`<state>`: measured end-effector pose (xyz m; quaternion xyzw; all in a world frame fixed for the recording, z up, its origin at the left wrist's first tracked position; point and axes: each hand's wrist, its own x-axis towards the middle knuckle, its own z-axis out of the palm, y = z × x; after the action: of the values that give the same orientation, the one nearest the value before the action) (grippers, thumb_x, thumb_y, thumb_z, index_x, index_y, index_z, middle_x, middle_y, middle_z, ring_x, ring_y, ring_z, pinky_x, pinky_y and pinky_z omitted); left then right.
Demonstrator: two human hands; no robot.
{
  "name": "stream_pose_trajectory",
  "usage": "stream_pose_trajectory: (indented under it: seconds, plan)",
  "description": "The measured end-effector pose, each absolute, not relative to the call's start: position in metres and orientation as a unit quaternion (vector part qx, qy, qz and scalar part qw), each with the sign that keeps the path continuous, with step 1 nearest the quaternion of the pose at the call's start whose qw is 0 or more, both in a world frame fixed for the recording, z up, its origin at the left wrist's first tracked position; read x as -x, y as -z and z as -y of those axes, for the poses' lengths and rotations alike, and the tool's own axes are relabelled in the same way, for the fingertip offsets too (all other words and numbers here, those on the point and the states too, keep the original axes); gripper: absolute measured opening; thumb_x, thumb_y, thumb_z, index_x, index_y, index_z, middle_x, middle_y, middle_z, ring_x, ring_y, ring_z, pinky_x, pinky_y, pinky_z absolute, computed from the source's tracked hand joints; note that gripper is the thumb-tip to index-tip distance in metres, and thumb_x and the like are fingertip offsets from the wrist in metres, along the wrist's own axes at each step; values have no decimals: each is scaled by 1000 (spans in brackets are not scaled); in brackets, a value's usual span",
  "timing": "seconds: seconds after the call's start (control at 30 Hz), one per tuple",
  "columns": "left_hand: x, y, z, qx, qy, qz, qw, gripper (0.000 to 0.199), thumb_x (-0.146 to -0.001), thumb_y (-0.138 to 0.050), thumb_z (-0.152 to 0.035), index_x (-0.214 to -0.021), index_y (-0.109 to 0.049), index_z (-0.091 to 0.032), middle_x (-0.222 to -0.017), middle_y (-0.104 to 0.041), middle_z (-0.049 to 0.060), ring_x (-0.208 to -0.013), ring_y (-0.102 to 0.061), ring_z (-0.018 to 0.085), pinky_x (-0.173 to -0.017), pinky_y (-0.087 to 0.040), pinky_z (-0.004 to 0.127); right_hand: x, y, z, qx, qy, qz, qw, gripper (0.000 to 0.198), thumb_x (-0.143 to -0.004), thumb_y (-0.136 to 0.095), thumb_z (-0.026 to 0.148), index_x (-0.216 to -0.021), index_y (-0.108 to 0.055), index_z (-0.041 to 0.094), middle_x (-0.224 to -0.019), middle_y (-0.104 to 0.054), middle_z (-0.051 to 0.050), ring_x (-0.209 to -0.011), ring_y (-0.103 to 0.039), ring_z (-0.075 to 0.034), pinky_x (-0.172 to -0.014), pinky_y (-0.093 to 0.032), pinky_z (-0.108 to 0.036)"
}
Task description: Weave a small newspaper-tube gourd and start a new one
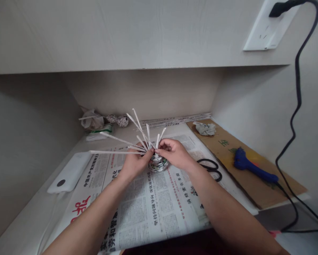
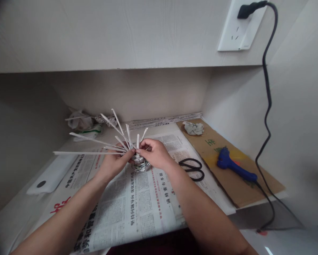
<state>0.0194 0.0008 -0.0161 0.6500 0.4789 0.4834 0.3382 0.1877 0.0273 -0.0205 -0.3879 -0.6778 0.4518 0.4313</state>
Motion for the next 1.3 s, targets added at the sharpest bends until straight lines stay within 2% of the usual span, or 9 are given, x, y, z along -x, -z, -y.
stream_pose_trajectory:
  seconds: [0.37, 0.6, 0.7, 0.83, 1.0, 1.23, 1.3]
  plan:
    - [-23, 8, 0, -568, -469, -505, 450, 18, -72, -62, -26, -84, -69, -13, -78, -67, 5, -67, -61, 17, -50, -52, 22, -184, 19, -23, 364, -420, 705, 440, 10, -77, -66, 29, -80, -62, 20, -77, -64, 0, -73, -58, -15, -69, -44, -27]
    - [-20, 13, -2, -594, -479, -517, 388, 14, -74, -61, -28, -76, -66, -15, -69, -65, 2, -57, -58, 13, -49, -49, 22, -180, 17, -21, 367, -398, 702, 463, 11, -78, -65, 31, -78, -63, 20, -77, -63, 0, -73, -57, -15, -69, -44, -26]
    - [-19, 16, -3, -606, -487, -511, 366, 20, -77, -62, -35, -79, -66, -15, -69, -65, 2, -57, -58, 13, -51, -48, 22, -177, 21, -24, 372, -457, 646, 486, 18, -75, -67, 36, -74, -60, 20, -70, -60, 2, -65, -54, -13, -64, -44, -25]
    - [-19, 17, -4, -576, -510, -502, 397, 23, -75, -67, -38, -78, -66, -15, -71, -65, 2, -62, -59, 15, -53, -50, 23, -173, 24, -26, 370, -549, 559, 499, 27, -68, -72, 42, -71, -57, 19, -63, -55, 4, -55, -48, -10, -54, -40, -24]
    - [-22, 15, -1, -570, -515, -497, 402, 22, -73, -70, -35, -74, -65, -14, -69, -63, 2, -60, -57, 13, -52, -50, 23, -171, 24, -25, 393, -568, 516, 507, 28, -65, -73, 41, -68, -56, 19, -56, -51, 6, -51, -44, -9, -50, -36, -22]
    - [-25, 12, 1, -589, -504, -519, 360, 23, -72, -70, -35, -77, -68, -13, -73, -69, 5, -60, -61, 16, -54, -51, 25, -175, 27, -29, 409, -595, 499, 479, 30, -63, -73, 42, -66, -54, 19, -56, -52, 5, -47, -43, -9, -43, -31, -22]
    - [-24, 11, 1, -596, -496, -522, 355, 23, -72, -70, -35, -80, -69, -13, -77, -71, 6, -63, -63, 17, -56, -52, 26, -176, 28, -30, 406, -594, 503, 480, 29, -63, -73, 41, -67, -54, 19, -57, -53, 5, -49, -44, -9, -45, -33, -22]
